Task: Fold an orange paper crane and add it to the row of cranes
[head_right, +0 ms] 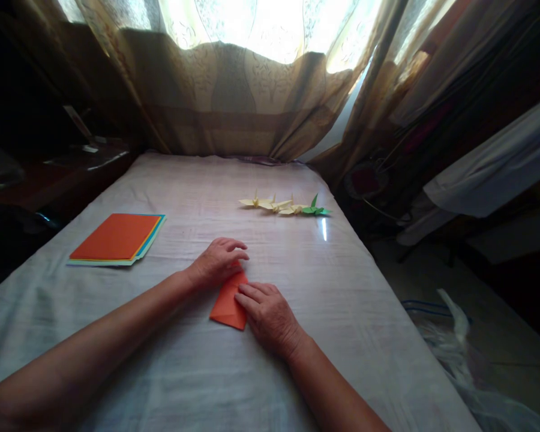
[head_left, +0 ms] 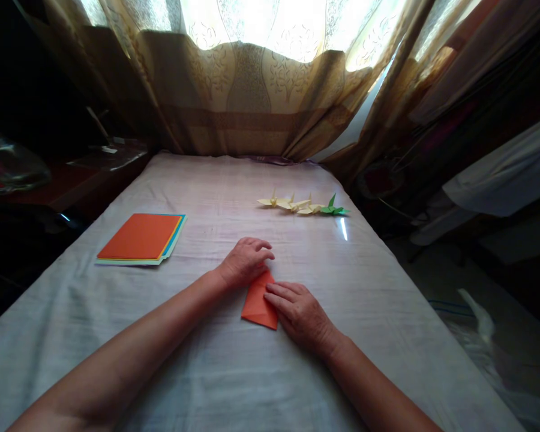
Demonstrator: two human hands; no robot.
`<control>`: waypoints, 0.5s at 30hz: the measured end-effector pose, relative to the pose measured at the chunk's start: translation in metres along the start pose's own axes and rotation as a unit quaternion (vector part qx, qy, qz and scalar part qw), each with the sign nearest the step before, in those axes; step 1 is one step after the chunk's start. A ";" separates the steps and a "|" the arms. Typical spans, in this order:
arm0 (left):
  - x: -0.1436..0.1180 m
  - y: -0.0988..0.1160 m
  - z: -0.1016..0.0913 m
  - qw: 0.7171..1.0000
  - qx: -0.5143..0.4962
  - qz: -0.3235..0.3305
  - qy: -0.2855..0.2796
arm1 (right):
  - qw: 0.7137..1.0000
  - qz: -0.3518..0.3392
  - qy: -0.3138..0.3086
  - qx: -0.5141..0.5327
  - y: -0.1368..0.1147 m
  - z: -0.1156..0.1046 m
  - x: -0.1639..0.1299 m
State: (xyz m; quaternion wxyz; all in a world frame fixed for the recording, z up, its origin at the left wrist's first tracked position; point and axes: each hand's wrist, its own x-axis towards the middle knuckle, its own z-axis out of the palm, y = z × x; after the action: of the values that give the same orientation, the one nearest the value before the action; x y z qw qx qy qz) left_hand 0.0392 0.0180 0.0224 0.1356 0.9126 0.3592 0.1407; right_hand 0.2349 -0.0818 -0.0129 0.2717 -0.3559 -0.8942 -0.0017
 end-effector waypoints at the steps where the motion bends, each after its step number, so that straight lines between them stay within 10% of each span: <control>1: -0.011 0.002 0.001 1.000 0.000 -0.003 0.017 | 1.000 0.009 -0.001 0.001 -0.002 0.000 0.000; 8: -0.090 0.035 0.006 0.995 0.010 0.090 0.048 | 0.998 0.061 -0.002 0.008 -0.007 0.009 -0.001; 15: -0.094 0.044 0.015 0.983 0.125 0.120 0.067 | 0.993 0.052 0.027 0.102 0.006 0.007 -0.006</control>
State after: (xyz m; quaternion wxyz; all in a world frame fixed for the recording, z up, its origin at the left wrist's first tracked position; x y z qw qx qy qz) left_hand 0.0059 -0.0801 0.0085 -0.0214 0.9473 0.2701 0.1707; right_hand 0.2389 -0.0802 -0.0227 0.3304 -0.3721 -0.8623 0.0941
